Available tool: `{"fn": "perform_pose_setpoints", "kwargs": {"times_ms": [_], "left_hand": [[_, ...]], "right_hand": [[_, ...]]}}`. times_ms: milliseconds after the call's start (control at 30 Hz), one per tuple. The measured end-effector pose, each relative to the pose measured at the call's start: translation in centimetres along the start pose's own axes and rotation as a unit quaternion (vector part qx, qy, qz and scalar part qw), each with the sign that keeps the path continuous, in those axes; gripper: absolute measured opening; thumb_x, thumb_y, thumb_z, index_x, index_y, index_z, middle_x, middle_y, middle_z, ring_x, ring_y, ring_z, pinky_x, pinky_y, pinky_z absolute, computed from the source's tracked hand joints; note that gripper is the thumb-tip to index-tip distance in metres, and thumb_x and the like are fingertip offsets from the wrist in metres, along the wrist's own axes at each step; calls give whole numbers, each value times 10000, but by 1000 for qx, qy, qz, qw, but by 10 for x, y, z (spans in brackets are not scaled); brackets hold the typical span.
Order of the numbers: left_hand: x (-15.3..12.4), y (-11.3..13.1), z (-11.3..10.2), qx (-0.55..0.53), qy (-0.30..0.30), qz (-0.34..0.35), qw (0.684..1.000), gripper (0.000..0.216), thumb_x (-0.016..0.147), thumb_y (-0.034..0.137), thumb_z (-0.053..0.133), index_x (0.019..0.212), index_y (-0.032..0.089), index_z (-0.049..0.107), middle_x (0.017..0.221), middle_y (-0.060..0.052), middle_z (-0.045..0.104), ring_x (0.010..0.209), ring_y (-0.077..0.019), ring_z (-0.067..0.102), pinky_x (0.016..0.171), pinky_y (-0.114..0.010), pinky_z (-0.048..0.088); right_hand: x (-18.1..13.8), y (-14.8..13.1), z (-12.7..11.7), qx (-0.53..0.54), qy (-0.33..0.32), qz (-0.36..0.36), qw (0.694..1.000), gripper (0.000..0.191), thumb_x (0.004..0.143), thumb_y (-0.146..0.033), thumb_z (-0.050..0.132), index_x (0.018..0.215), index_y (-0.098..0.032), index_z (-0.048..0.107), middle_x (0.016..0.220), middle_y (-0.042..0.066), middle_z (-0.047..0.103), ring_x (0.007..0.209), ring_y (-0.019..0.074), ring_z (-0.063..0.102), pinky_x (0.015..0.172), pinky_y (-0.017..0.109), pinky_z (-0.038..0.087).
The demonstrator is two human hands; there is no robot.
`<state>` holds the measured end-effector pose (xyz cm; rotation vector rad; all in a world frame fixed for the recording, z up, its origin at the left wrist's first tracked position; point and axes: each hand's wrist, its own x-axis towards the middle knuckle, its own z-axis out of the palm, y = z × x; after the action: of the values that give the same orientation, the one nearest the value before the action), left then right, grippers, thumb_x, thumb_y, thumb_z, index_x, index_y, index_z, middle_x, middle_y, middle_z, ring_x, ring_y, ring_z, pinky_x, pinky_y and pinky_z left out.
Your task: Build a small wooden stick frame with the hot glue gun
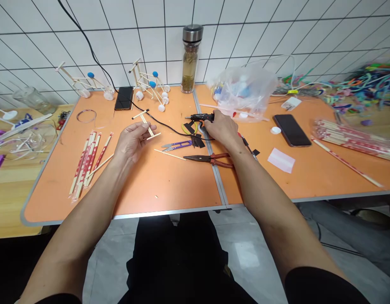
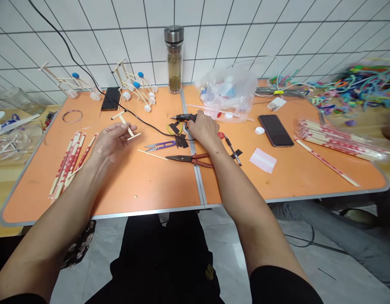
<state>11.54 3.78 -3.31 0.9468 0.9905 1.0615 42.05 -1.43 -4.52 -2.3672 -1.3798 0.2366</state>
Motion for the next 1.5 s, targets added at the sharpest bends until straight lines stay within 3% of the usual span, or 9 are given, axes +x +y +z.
{"fn": "perform_pose_setpoints", "kwargs": {"times_ms": [200, 467, 700, 900, 1000, 1133, 1367, 1500], "left_hand": [[-4, 2, 3, -4, 4, -6, 1000, 101, 886, 247, 861, 861, 196, 778, 965, -69, 860, 798, -161, 789, 814, -286, 653], [-5, 3, 5, -10, 2, -8, 1000, 117, 887, 237, 874, 862, 192, 768, 933, -61, 851, 794, -164, 788, 815, -297, 663], [3, -4, 3, -8, -19, -2, 1000, 92, 868, 237, 873, 854, 187, 797, 998, -75, 864, 807, -171, 779, 820, -303, 654], [15, -16, 29, 2, -95, 38, 995, 240, 760, 346, 981, 911, 192, 877, 1163, -101, 877, 992, -193, 792, 955, -304, 607], [23, -22, 47, 4, -139, 81, 987, 352, 679, 442, 1045, 886, 203, 890, 1139, -114, 883, 1155, -241, 791, 1074, -330, 560], [35, -30, 61, -10, -157, 100, 982, 393, 661, 497, 1063, 899, 226, 905, 1134, -102, 887, 1208, -261, 794, 1148, -368, 531], [43, -37, 69, -11, -138, 107, 985, 367, 632, 469, 1065, 853, 225, 902, 1022, -76, 887, 1068, -226, 811, 1102, -351, 549], [44, -39, 69, 1, -122, 89, 988, 345, 612, 455, 1059, 802, 222, 890, 974, -72, 882, 969, -198, 796, 1000, -313, 566]], "right_hand": [[5, 6, 5, 36, 23, 10, 999, 637, 1045, -371, 532, 1640, -147, 562, 1488, 279, 727, 1372, 498, 666, 1113, 659, 516], [4, 2, -1, 57, 26, 16, 998, 640, 1058, -358, 508, 1661, -151, 555, 1550, 264, 698, 1415, 490, 657, 1144, 664, 511], [-4, -8, -4, 85, 30, -38, 995, 647, 1044, -369, 505, 1656, -167, 561, 1512, 217, 736, 1400, 472, 670, 1125, 648, 537], [-17, -24, -9, 108, 31, -82, 990, 629, 1043, -383, 503, 1636, -182, 565, 1443, 196, 776, 1325, 466, 707, 1088, 655, 551], [-24, -30, -13, 118, 30, -87, 989, 633, 1044, -399, 501, 1638, -185, 562, 1427, 197, 782, 1292, 462, 723, 1068, 650, 561], [-28, -34, -15, 126, 29, -96, 987, 643, 1033, -391, 496, 1635, -176, 566, 1396, 196, 794, 1265, 456, 732, 1049, 638, 567], [-28, -33, -14, 134, 17, -110, 985, 646, 1033, -388, 476, 1633, -163, 559, 1388, 193, 792, 1234, 433, 735, 1053, 617, 564], [-27, -32, -18, 137, 13, -100, 985, 629, 1044, -388, 469, 1631, -181, 559, 1395, 195, 787, 1263, 445, 729, 1069, 625, 550]]}}
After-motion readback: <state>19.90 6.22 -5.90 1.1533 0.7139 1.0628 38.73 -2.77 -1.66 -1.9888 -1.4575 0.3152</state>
